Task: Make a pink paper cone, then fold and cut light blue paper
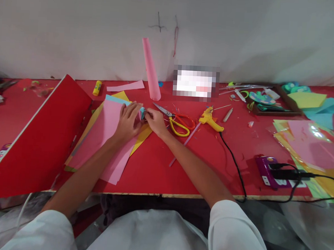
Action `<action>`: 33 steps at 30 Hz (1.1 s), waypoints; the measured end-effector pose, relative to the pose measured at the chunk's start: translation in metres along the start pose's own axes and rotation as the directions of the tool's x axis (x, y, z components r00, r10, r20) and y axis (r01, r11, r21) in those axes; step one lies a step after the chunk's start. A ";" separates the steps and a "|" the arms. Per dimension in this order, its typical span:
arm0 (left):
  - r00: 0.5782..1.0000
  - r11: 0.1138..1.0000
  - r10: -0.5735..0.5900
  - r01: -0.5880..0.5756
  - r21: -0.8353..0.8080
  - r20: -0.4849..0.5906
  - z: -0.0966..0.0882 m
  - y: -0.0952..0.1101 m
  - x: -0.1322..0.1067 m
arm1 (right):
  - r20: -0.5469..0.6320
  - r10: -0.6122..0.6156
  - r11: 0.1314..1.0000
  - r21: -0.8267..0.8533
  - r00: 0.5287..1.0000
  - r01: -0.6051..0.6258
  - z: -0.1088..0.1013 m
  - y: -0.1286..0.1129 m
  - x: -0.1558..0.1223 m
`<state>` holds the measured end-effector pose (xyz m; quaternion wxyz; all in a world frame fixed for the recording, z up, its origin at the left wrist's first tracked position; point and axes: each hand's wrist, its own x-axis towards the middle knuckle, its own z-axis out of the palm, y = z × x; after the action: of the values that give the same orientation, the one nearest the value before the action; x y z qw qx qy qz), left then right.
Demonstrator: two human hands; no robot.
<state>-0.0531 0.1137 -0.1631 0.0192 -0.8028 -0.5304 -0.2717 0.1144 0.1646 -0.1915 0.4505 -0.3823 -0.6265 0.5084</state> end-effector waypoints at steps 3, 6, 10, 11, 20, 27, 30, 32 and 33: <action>1.000 1.000 -0.012 0.011 -0.014 -0.022 0.001 -0.001 0.000 | -0.018 -0.031 0.997 -0.071 0.999 0.030 0.000 -0.001 -0.001; 0.999 0.999 -0.014 0.013 -0.030 -0.038 0.003 -0.002 0.000 | -0.017 -0.025 0.999 -0.029 1.000 0.024 0.000 0.000 -0.001; 0.998 0.998 -0.009 0.005 -0.061 -0.060 0.002 -0.002 0.000 | -0.019 -0.040 0.999 0.030 0.999 0.041 0.000 0.002 0.000; 0.998 0.998 -0.001 -0.003 -0.065 -0.066 0.001 -0.001 -0.001 | -0.021 -0.036 0.999 0.028 0.999 0.036 0.000 0.002 0.001; 0.997 0.999 -0.025 0.027 0.028 -0.077 -0.004 -0.001 -0.002 | -0.002 -0.024 0.998 0.060 1.000 0.024 0.002 0.003 0.003; 0.991 0.985 -0.133 0.136 0.105 -0.030 -0.002 -0.004 -0.001 | 0.056 -0.040 0.999 -0.016 0.998 0.041 0.003 -0.006 -0.004; 0.988 0.986 -0.150 0.153 0.073 -0.049 -0.003 -0.002 -0.001 | 0.078 -0.048 0.994 -0.097 0.996 0.056 0.001 -0.008 -0.004; 0.985 0.986 -0.160 0.163 0.043 -0.057 -0.004 0.000 -0.001 | 0.073 -0.035 0.987 -0.152 0.997 0.045 0.001 -0.007 -0.002; 0.985 0.985 -0.165 0.167 0.036 -0.056 -0.005 0.000 -0.001 | 0.070 -0.021 0.985 -0.168 0.997 0.033 0.001 -0.006 -0.001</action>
<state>-0.0551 0.1114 -0.1595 0.0268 -0.7478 -0.6002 -0.2824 0.1134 0.1625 -0.1855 0.4020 -0.3931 -0.6873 0.4599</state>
